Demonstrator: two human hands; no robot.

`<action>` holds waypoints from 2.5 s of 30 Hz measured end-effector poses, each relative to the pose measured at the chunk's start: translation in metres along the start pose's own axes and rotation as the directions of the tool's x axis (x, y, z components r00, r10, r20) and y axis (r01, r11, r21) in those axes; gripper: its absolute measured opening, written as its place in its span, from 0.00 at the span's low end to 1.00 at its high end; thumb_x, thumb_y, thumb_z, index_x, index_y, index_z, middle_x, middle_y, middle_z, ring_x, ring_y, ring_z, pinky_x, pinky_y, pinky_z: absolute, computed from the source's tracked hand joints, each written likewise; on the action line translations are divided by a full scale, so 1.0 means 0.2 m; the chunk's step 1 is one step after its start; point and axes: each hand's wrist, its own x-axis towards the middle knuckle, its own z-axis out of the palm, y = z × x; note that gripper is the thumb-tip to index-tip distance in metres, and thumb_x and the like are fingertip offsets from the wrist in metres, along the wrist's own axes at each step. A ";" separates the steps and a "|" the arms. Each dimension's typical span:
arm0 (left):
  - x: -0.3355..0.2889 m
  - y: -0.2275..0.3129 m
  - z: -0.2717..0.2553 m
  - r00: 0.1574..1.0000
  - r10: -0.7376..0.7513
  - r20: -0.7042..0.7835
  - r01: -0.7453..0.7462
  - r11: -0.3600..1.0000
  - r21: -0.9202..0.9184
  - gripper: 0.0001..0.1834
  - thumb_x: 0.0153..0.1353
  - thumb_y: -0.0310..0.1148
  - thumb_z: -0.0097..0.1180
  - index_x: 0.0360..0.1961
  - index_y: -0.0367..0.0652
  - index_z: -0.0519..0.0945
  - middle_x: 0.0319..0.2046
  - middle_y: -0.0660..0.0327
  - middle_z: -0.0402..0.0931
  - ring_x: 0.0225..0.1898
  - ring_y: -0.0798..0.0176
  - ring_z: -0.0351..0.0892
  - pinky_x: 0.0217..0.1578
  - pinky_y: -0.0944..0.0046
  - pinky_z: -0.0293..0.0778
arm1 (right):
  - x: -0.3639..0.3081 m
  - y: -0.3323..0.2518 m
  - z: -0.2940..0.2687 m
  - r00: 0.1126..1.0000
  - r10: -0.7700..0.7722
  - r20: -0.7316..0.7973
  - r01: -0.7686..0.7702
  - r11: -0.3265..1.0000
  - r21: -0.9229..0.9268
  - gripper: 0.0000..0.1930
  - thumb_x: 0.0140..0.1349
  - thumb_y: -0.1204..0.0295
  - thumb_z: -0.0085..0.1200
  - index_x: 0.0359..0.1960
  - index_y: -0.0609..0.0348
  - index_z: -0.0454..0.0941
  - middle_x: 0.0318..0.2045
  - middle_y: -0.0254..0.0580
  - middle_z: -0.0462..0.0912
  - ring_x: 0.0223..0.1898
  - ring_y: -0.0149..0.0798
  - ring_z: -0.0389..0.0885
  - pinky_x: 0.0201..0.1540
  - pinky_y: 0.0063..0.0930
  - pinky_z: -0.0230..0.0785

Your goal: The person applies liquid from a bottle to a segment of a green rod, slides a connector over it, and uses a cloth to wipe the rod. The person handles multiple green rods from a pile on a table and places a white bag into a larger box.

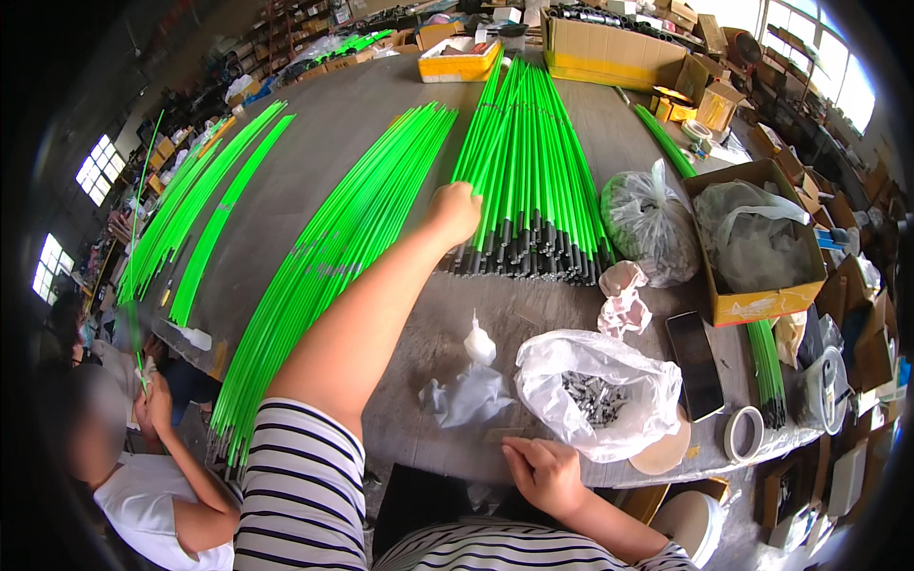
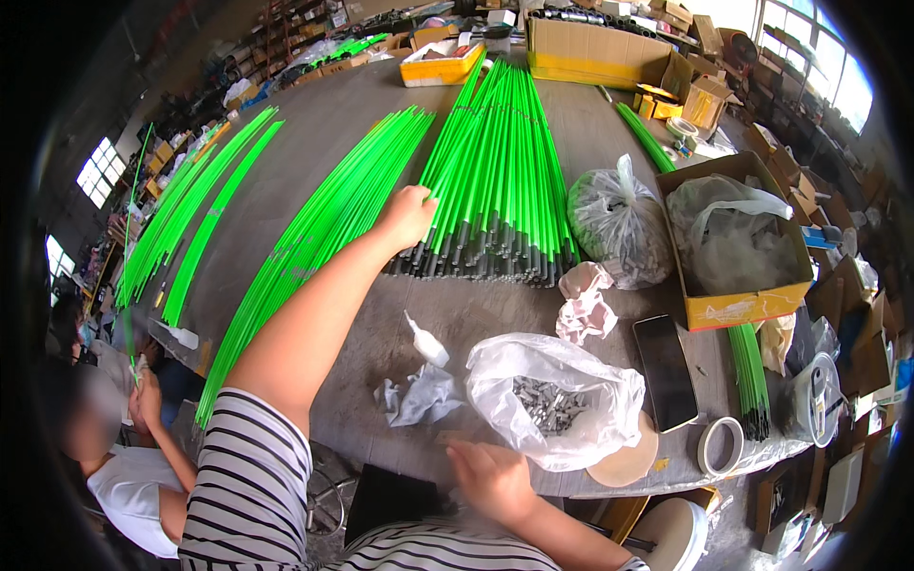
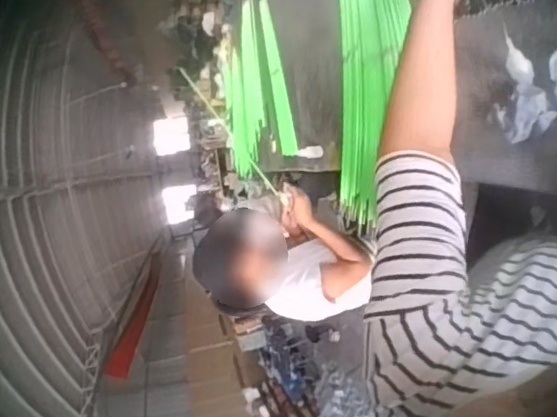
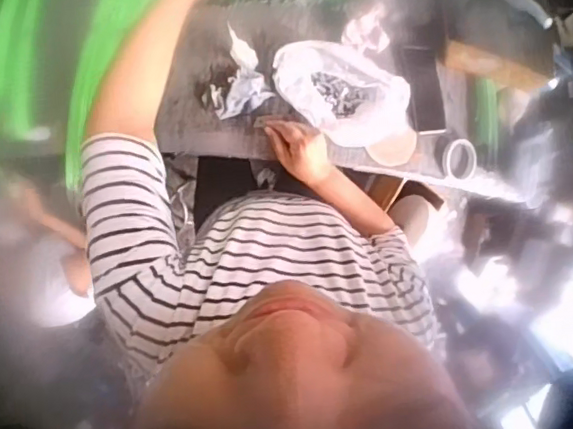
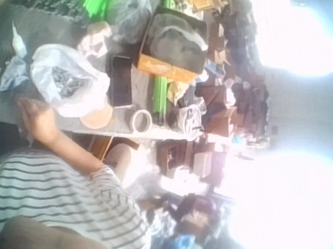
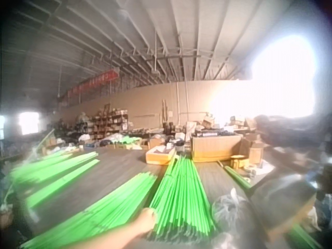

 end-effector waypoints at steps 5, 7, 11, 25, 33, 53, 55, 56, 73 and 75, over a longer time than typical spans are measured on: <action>0.06 -0.01 0.08 0.998 0.037 0.049 -0.038 0.999 0.024 0.16 0.56 0.39 0.50 0.36 0.35 0.77 0.33 0.45 0.75 0.39 0.47 0.74 0.41 0.54 0.69 | 0.01 0.00 -0.01 0.999 -0.012 0.038 0.012 1.000 0.000 0.07 0.47 0.77 0.57 0.28 0.59 0.74 0.13 0.37 0.73 0.12 0.39 0.72 0.14 0.29 0.64; 0.01 -0.01 0.02 0.992 0.122 0.007 -0.123 0.988 0.092 0.16 0.55 0.39 0.51 0.35 0.36 0.77 0.33 0.46 0.76 0.38 0.47 0.74 0.42 0.54 0.69 | 0.01 0.00 -0.01 0.999 -0.010 0.038 0.010 1.000 0.001 0.06 0.46 0.76 0.58 0.27 0.58 0.74 0.12 0.37 0.72 0.12 0.38 0.72 0.14 0.28 0.63; -0.22 -0.12 -0.26 0.990 0.142 0.008 -0.141 0.976 0.163 0.13 0.53 0.38 0.53 0.32 0.38 0.78 0.29 0.49 0.76 0.34 0.48 0.75 0.36 0.55 0.70 | 0.01 -0.01 -0.01 1.000 -0.005 0.030 0.003 0.999 0.046 0.05 0.46 0.78 0.58 0.27 0.59 0.75 0.12 0.38 0.71 0.12 0.39 0.71 0.14 0.29 0.61; -1.46 -0.37 -0.44 0.970 -0.210 0.121 0.122 0.853 0.508 0.12 0.48 0.32 0.56 0.26 0.32 0.72 0.24 0.46 0.74 0.27 0.46 0.76 0.29 0.54 0.73 | 0.00 -0.05 0.02 0.997 0.083 -0.008 -0.083 0.996 0.024 0.02 0.49 0.78 0.56 0.23 0.62 0.75 0.17 0.46 0.76 0.17 0.47 0.74 0.19 0.32 0.65; -1.43 -0.34 -0.53 0.945 -0.317 -0.079 0.326 0.906 0.271 0.12 0.52 0.33 0.50 0.23 0.31 0.71 0.20 0.44 0.74 0.24 0.46 0.76 0.26 0.53 0.73 | -0.01 -0.06 0.04 0.997 0.064 -0.043 -0.066 0.996 -0.055 0.04 0.52 0.77 0.55 0.24 0.65 0.76 0.16 0.45 0.75 0.15 0.36 0.71 0.20 0.24 0.62; -1.88 0.03 -0.67 0.867 -0.129 0.481 0.448 -0.221 -0.866 0.16 0.61 0.27 0.38 0.49 0.33 0.65 0.19 0.64 0.63 0.08 0.79 0.50 0.07 0.78 0.48 | 0.11 -0.48 0.24 0.898 0.316 0.305 -0.433 0.755 0.492 0.07 0.56 0.73 0.54 0.28 0.66 0.78 0.15 0.29 0.71 0.17 0.21 0.64 0.19 0.14 0.53; -1.89 0.05 -0.61 0.852 -0.161 0.498 0.478 -0.147 -0.866 0.17 0.61 0.28 0.41 0.50 0.32 0.66 0.21 0.61 0.67 0.08 0.75 0.60 0.07 0.76 0.57 | 0.11 -0.47 0.27 0.825 0.388 0.411 -0.564 0.610 0.556 0.11 0.60 0.68 0.51 0.32 0.67 0.78 0.14 0.26 0.65 0.16 0.18 0.57 0.18 0.13 0.46; -1.89 0.06 -0.58 0.854 -0.188 0.485 0.476 -0.092 -0.874 0.17 0.61 0.28 0.41 0.51 0.32 0.67 0.21 0.60 0.69 0.09 0.72 0.63 0.08 0.75 0.61 | 0.12 -0.46 0.28 0.795 0.413 0.444 -0.606 0.519 0.603 0.11 0.59 0.67 0.51 0.31 0.65 0.77 0.15 0.25 0.66 0.16 0.18 0.57 0.17 0.13 0.46; -1.97 0.07 -0.44 0.852 -0.305 0.425 0.420 -0.085 -0.903 0.19 0.59 0.24 0.48 0.53 0.42 0.69 0.14 0.65 0.67 0.09 0.80 0.53 0.08 0.78 0.48 | 0.12 -0.41 0.39 0.653 0.461 0.601 -0.728 0.163 0.666 0.11 0.54 0.66 0.58 0.27 0.62 0.78 0.20 0.31 0.74 0.17 0.21 0.61 0.19 0.14 0.52; -1.97 0.07 -0.43 0.870 -0.295 0.394 0.395 -0.058 -0.917 0.19 0.59 0.24 0.48 0.53 0.43 0.69 0.14 0.66 0.65 0.09 0.80 0.52 0.08 0.78 0.47 | 0.11 -0.42 0.38 0.643 0.472 0.603 -0.736 0.164 0.657 0.11 0.53 0.66 0.59 0.26 0.62 0.78 0.20 0.32 0.74 0.17 0.22 0.61 0.19 0.14 0.52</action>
